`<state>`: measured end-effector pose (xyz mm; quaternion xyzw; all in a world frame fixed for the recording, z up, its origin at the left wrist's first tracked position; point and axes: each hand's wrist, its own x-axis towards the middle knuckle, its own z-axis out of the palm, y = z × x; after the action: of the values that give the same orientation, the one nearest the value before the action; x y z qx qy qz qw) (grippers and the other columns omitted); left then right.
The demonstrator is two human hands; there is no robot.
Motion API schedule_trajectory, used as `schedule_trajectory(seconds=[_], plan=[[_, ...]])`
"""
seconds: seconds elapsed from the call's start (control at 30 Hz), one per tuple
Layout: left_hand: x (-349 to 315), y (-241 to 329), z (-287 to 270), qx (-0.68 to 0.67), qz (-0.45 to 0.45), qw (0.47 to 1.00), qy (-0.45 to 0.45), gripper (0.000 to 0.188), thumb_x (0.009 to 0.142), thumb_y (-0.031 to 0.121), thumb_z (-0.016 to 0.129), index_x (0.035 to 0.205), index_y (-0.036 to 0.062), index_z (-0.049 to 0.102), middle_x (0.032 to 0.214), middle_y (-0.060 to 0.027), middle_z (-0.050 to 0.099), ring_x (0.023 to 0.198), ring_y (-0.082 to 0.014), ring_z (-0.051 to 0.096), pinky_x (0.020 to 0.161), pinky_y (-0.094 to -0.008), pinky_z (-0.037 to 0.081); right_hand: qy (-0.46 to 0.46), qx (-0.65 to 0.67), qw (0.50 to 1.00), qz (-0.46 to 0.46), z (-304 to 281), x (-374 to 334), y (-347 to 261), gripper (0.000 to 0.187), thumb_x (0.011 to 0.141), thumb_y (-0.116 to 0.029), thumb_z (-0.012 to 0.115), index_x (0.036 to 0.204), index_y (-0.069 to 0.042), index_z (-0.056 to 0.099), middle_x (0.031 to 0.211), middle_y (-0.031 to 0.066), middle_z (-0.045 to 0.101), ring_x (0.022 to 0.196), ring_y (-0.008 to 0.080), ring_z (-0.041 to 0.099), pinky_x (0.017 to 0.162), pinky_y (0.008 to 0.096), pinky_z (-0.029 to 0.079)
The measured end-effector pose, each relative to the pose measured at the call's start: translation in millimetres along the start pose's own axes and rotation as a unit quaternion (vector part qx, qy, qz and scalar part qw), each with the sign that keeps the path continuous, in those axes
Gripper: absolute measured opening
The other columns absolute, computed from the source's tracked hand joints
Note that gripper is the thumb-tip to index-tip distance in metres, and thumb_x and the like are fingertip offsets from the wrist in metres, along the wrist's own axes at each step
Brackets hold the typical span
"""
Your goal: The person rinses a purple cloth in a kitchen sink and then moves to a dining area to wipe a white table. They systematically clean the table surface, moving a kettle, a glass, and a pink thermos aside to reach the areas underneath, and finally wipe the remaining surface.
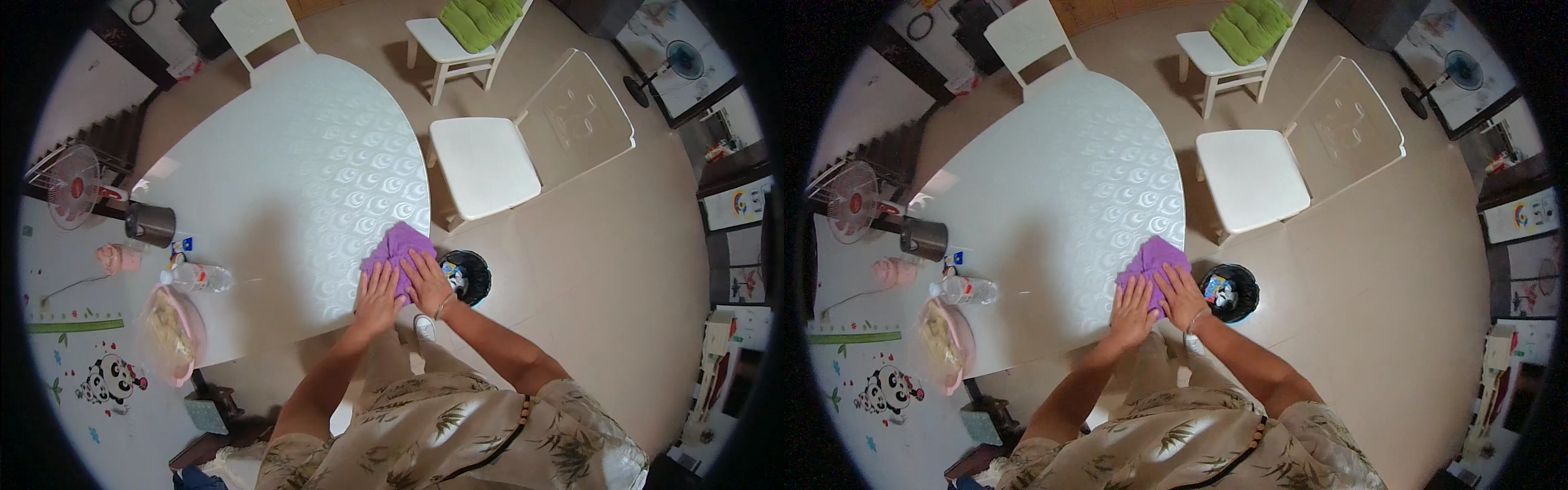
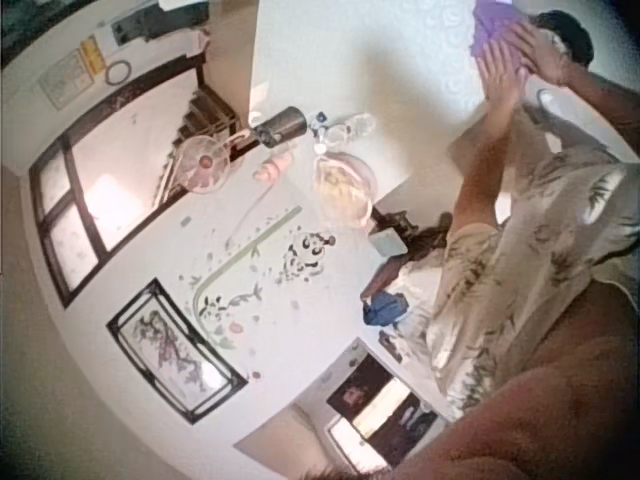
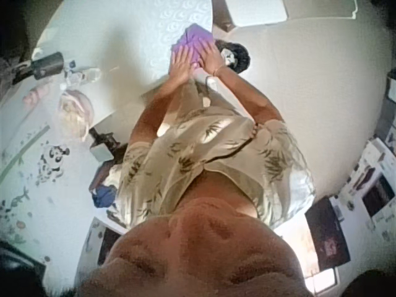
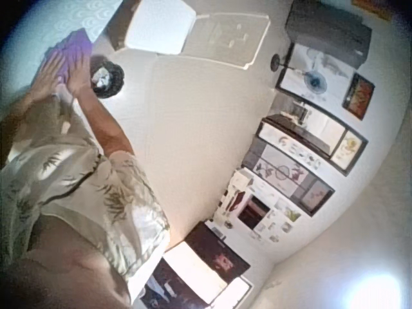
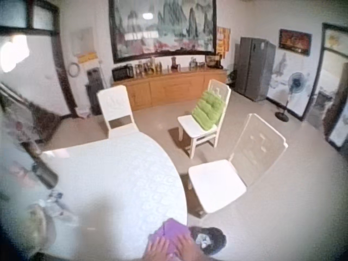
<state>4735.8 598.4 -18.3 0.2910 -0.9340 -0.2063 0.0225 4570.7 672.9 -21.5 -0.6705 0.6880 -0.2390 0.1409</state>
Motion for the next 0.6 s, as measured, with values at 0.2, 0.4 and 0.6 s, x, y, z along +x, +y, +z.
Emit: schedule_trajectory(seconds=[0.2, 0.4, 0.6], plan=[[-39.2, 33.1, 11.7, 0.009, -0.010, 1.000, 0.010, 0.062, 0.086, 0.018, 0.051, 0.143, 0.0056, 0.031, 0.150, -0.0149, 0.027, 0.140, -0.0324, 0.020, 0.113, -0.0503, 0.012, 0.087, 0.091, 0.992, 0.016, 21.2, -52.5, -9.4, 0.052, 0.074, -0.004, 0.064, 0.124, -0.002, 0.052, 0.129, 0.0211, 0.047, 0.116, 0.0407, 0.045, 0.099, 0.0424, 0.040], [-21.7, 64.8, 45.1, 0.013, 0.078, 0.997, -0.015, 0.062, 0.082, 0.002, 0.042, 0.143, 0.0067, 0.032, 0.152, -0.0125, 0.025, 0.142, -0.0288, 0.018, 0.115, -0.0451, 0.011, 0.024, 0.077, 0.996, 0.046, -10.8, -92.0, 46.4, 0.039, 0.073, -0.001, 0.060, 0.113, -0.003, 0.060, 0.114, 0.0192, 0.058, 0.102, 0.0353, 0.057, 0.089, 0.0390, 0.047], [-8.1, 112.2, 41.5, -0.067, 0.093, 0.993, 0.009, 0.067, 0.079, 0.018, 0.062, 0.140, 0.0065, 0.037, 0.147, -0.0150, 0.032, 0.139, -0.0291, 0.024, 0.113, -0.0469, 0.016, 0.079, 0.110, 0.975, 0.175, -63.3, -126.3, 70.3, 0.030, 0.075, -0.004, 0.059, 0.104, -0.004, 0.063, 0.102, 0.0168, 0.063, 0.095, 0.0356, 0.060, 0.085, 0.0405, 0.049]])
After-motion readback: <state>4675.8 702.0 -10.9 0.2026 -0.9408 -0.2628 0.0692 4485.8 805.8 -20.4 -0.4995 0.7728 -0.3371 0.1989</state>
